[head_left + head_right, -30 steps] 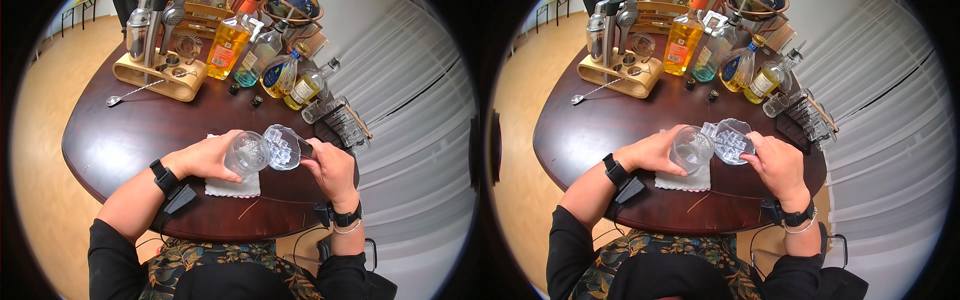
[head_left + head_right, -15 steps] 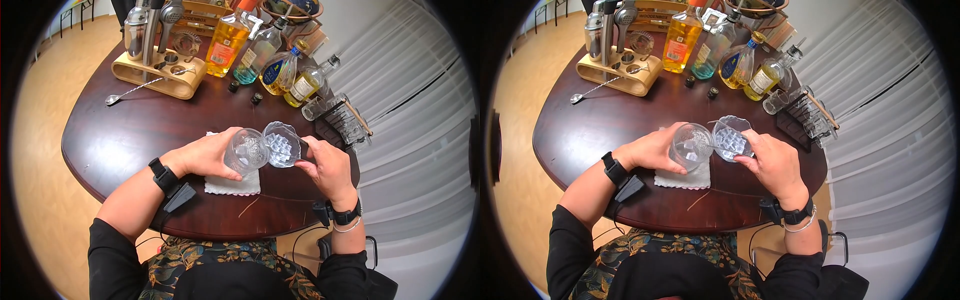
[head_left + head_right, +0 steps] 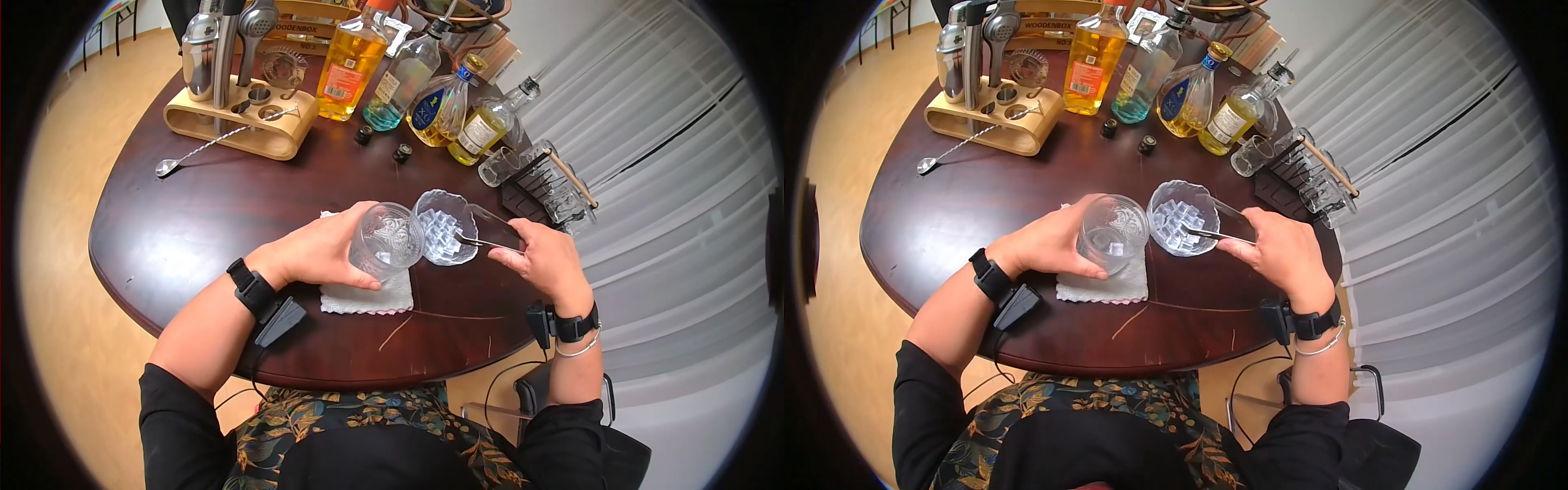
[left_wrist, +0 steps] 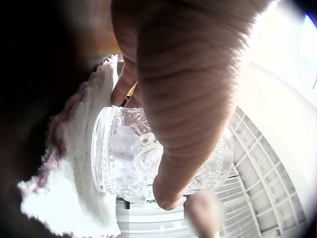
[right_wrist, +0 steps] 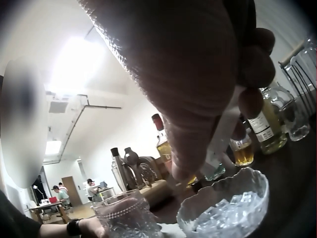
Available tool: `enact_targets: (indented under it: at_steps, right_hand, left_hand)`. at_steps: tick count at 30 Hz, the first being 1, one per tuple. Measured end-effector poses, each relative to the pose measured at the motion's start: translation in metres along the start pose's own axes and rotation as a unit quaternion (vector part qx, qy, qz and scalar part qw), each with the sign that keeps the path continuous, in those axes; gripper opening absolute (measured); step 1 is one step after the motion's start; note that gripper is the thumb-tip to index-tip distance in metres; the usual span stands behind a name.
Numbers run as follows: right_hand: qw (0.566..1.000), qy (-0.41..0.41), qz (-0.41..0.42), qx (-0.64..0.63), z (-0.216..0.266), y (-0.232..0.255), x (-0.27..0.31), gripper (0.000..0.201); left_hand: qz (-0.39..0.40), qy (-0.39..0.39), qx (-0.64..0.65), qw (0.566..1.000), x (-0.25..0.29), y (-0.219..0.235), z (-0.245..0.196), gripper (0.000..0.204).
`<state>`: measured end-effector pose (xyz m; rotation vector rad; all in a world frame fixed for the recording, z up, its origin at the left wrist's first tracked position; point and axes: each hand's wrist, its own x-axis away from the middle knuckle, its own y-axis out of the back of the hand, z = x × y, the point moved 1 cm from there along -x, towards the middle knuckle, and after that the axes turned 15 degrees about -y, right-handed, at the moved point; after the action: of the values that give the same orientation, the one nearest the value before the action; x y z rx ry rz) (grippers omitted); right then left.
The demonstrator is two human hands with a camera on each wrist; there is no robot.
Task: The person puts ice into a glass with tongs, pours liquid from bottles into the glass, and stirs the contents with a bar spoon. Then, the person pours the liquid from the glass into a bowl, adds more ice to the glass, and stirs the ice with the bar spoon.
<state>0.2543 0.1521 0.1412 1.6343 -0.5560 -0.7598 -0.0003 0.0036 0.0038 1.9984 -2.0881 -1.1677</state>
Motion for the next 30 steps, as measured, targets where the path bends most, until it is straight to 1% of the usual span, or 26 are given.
enact_targets:
  at_steps: [2, 5, 11, 17, 20, 23, 30]
  right_hand:
    - [0.997, -0.033, 0.051, 0.054, -0.011, -0.004, -0.001, 0.052]
    - [0.993, -0.026, 0.07, 0.091, -0.021, -0.01, -0.002, 0.052]
    - [0.992, -0.009, 0.063, 0.107, -0.026, -0.023, -0.003, 0.052]
    - [0.991, 0.035, 0.027, 0.123, -0.028, -0.044, -0.005, 0.049]
    - [0.989, 0.044, 0.032, 0.138, -0.025, -0.045, -0.006, 0.048]
    - [0.99, 0.039, 0.029, 0.133, -0.026, -0.044, -0.007, 0.047]
    - [0.994, -0.012, 0.023, 0.11, -0.025, -0.03, -0.007, 0.047]
  left_hand:
    - [-0.003, -0.008, 0.001, 1.0, 0.0, -0.001, 0.001, 0.099]
    - [-0.002, -0.002, -0.005, 1.0, 0.0, -0.001, 0.001, 0.099]
    - [-0.004, -0.002, 0.006, 1.0, -0.001, 0.0, -0.001, 0.099]
    - [-0.008, -0.012, 0.024, 1.0, -0.001, 0.0, -0.002, 0.097]
    - [-0.008, -0.01, 0.009, 1.0, 0.0, 0.0, -0.003, 0.098]
    - [-0.007, -0.007, -0.003, 1.0, 0.0, -0.001, 0.001, 0.098]
    - [-0.005, -0.011, -0.001, 1.0, 0.0, -0.001, 0.002, 0.098]
